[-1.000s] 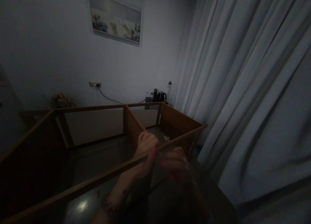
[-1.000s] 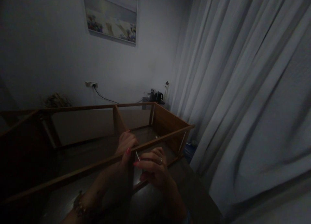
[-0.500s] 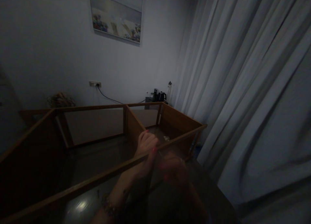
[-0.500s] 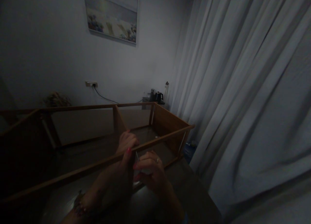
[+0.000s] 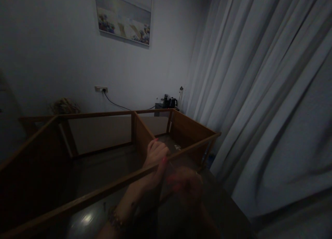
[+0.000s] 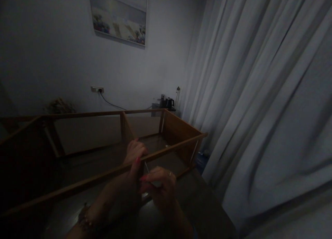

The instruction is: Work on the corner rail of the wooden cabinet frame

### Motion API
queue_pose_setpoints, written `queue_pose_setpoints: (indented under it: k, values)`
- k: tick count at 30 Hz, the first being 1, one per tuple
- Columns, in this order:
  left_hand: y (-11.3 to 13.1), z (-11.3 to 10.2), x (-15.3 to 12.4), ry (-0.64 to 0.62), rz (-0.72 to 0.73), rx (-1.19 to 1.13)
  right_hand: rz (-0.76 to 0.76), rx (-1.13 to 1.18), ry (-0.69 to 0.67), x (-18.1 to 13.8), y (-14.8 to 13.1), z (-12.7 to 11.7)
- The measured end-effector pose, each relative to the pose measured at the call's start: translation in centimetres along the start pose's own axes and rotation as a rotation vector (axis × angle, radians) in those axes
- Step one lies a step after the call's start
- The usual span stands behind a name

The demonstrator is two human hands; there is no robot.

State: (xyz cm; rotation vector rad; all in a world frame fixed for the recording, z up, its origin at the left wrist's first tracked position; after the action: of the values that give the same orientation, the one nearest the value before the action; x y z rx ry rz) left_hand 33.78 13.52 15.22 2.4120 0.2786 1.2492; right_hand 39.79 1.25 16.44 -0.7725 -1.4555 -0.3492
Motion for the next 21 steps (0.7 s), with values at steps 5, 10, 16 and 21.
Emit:
queue_pose_setpoints:
  k: [5,10,16,21]
  values:
    - [0.1,-0.1,0.0,0.000,-0.011,-0.002,0.052,-0.033,-0.044,-0.4,0.7,0.2]
    - [-0.1,0.0,0.0,0.001,-0.007,-0.001,0.137,-0.062,0.063,-1.3,2.0,-0.7]
    - [0.1,-0.1,-0.1,-0.004,0.012,0.013,0.084,-0.066,0.003,-0.7,0.9,-0.3]
    - [0.2,-0.2,-0.1,0.008,0.024,0.041,0.061,-0.046,0.000,-0.4,0.3,-0.5]
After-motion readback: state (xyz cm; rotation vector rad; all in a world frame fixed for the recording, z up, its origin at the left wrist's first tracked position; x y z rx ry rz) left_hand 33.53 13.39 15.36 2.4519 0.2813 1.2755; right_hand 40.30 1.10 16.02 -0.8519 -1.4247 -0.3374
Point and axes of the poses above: each hand's wrist, its own x-axis towards the middle knuckle, its own z-axis out of the palm, y = z × x, the point moved 9 cm from there along x, towards the middle knuckle, and after that the axes turned 4 degrees about -z, right-handed, at the moved point
